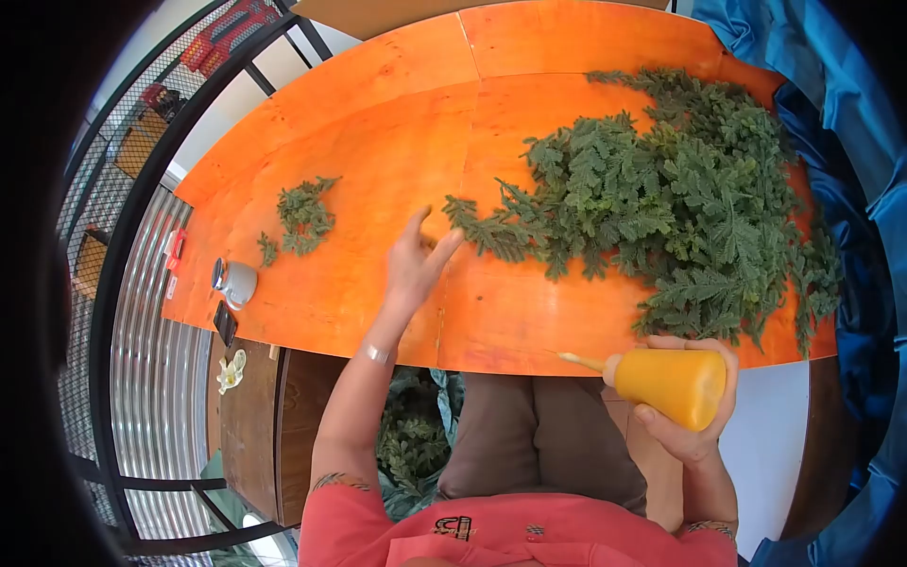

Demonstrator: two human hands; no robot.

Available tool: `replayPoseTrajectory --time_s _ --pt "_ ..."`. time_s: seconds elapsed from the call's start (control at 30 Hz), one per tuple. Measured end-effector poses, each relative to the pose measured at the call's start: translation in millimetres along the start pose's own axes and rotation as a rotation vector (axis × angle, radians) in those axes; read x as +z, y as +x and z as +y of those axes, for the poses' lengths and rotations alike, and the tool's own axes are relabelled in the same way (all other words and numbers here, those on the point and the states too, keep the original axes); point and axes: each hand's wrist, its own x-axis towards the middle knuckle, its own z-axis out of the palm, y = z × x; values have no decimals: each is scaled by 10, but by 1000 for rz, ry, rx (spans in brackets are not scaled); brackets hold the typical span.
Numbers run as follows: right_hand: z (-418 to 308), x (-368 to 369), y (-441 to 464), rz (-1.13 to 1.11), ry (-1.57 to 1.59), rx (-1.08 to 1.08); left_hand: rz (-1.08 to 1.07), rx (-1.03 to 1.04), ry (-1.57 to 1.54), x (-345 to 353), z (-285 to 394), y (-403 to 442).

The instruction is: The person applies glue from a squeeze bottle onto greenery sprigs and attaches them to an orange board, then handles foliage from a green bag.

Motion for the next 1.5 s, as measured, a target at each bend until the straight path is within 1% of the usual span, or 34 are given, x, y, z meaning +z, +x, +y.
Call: replayPoseTrajectory --time_s 0.03,0.13,0.17,0.23,0.3,0.37,0.43,0.53,0.63,0.67,0.77,0.87,0.9,0.97,1.07,1.17,1.23,1.33,1.37,1.43,1.5 --pt "-17 -6 -24 9 16 15 -27 -29 3 113 -39 179" --pt "-30 -90 -74 34 10 2 -193 -171 -313 117 -60 350" --pt "-27 -133 -98 53 9 -9 -86 -6 -187 43 -67 255" --pt "-7 -196 -160 87 17 -24 122 314 81 -270 137 -263" --pt "1 -195 -185 115 39 3 218 698 500 -372 52 -793" --pt "22 -174 -211 114 39 9 83 783 475 -264 101 -1206" --pt "63 -154 -208 86 12 -11 66 782 443 41 54 -1469" --pt "21 -48 -196 66 65 -21 154 619 372 410 120 -1672" --pt "-6 -10 -210 86 60 -34 91 436 356 526 368 -1705" --pt "2 -25 -224 96 30 -47 19 389 345 480 500 -1734" --pt "24 -86 -204 111 -17 -74 32 461 150 302 535 -1767" --pt "6 -103 -192 131 10 -67 134 508 166 -25 314 -1636" --pt "4 -105 -191 135 13 -57 124 497 185 -97 244 -1554" --pt "18 -89 -182 134 19 -48 17 472 112 -142 110 -1387" --pt "47 -15 -116 117 35 -54 -192 501 176 -77 136 -1178" --pt "61 85 -18 91 58 -60 -358 518 323 59 7 -1130" --pt "43 204 71 81 64 -58 -385 530 361 62 6 -1099" --pt "111 352 241 -41 -52 -147 -423 521 434 28 34 -1078" --pt "131 429 289 -65 -27 -149 -436 515 461 10 34 -1065" --pt "160 580 364 -112 22 -152 -461 489 376 -47 -16 -1024" --pt "176 659 433 -151 -44 -229 -478 496 349 -79 -48 -995"
